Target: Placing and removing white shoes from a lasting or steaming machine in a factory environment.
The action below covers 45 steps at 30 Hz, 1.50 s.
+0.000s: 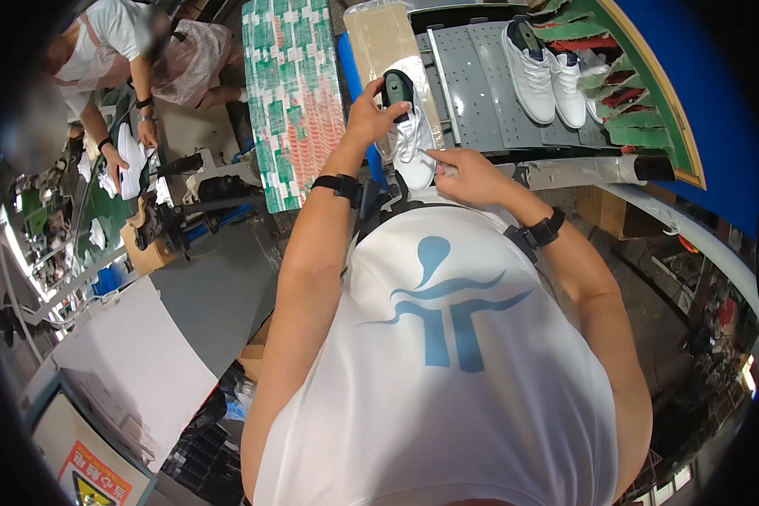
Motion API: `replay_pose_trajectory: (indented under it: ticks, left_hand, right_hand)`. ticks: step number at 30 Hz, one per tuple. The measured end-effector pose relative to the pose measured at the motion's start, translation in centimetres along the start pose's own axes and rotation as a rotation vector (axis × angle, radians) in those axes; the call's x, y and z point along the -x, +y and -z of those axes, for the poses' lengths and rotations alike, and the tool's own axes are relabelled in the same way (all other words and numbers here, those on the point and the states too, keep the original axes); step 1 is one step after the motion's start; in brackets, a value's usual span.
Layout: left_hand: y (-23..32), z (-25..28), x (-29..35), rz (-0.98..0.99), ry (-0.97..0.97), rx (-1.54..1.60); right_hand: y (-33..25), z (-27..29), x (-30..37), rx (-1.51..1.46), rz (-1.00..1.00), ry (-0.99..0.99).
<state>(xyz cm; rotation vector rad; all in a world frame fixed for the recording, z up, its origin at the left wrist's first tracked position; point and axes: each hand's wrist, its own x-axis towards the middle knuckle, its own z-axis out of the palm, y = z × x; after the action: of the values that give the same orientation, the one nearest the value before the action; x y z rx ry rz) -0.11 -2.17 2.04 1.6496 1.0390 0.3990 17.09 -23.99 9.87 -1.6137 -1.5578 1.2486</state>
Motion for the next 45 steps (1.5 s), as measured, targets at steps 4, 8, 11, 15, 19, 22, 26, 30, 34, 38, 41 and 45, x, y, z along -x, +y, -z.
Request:
replay_pose_trajectory:
  ticks: [4, 8, 11, 15, 19, 22, 26, 30, 34, 38, 41, 45]
  left_hand:
    - [-0.5, 0.1, -0.3, -0.042, 0.028, -0.023]
    - [-0.7, 0.1, -0.1, -0.052, 0.021, -0.034]
    - [-0.4, -0.1, -0.1, -0.009, 0.058, -0.144]
    - [-0.2, -0.2, 0.2, 0.080, 0.072, -0.115]
    - [0.7, 0.3, 0.7, 0.159, 0.039, -0.209]
    - [2.3, 0.2, 0.7, 0.212, 0.010, -0.189]
    - [0.2, 0.9, 0.6, 0.207, 0.025, -0.157]
    - [1.5, 0.8, 0.1, 0.228, 0.009, -0.137]
    - [1.3, 0.9, 0.7, 0.205, 0.024, -0.130]
    - [2.8, 1.2, 0.7, 0.283, -0.073, -0.097]
    - [3.6, 0.9, 1.0, 0.242, -0.035, -0.091]
    - [3.2, 1.5, 1.0, 0.226, -0.022, -0.169]
  right_hand:
    - [0.8, 0.8, -0.1, 0.040, -0.018, 0.125]
    - [0.7, 0.3, -2.8, 0.044, 0.039, 0.184]
    - [1.1, 0.2, -3.3, 0.107, 0.043, 0.169]
    - [0.7, -0.3, -2.9, 0.169, 0.014, 0.163]
    - [-0.3, -0.4, -3.0, 0.180, -0.024, 0.123]
    - [-1.9, 0.7, 0.1, 0.139, -0.001, 0.123]
    - [-3.3, 0.8, 3.9, 0.206, -0.066, 0.010]
    - [-3.3, 0.3, 1.8, 0.272, 0.081, 0.124]
    - [-2.7, -1.9, -3.5, 0.365, 0.259, 0.165]
    - [-1.5, -4.0, -5.9, 0.501, 0.243, 0.147]
    - [-2.3, -4.8, -5.5, 0.491, 0.199, 0.150]
    - [-3.6, -5.6, -3.4, 0.082, 0.085, -0.254]
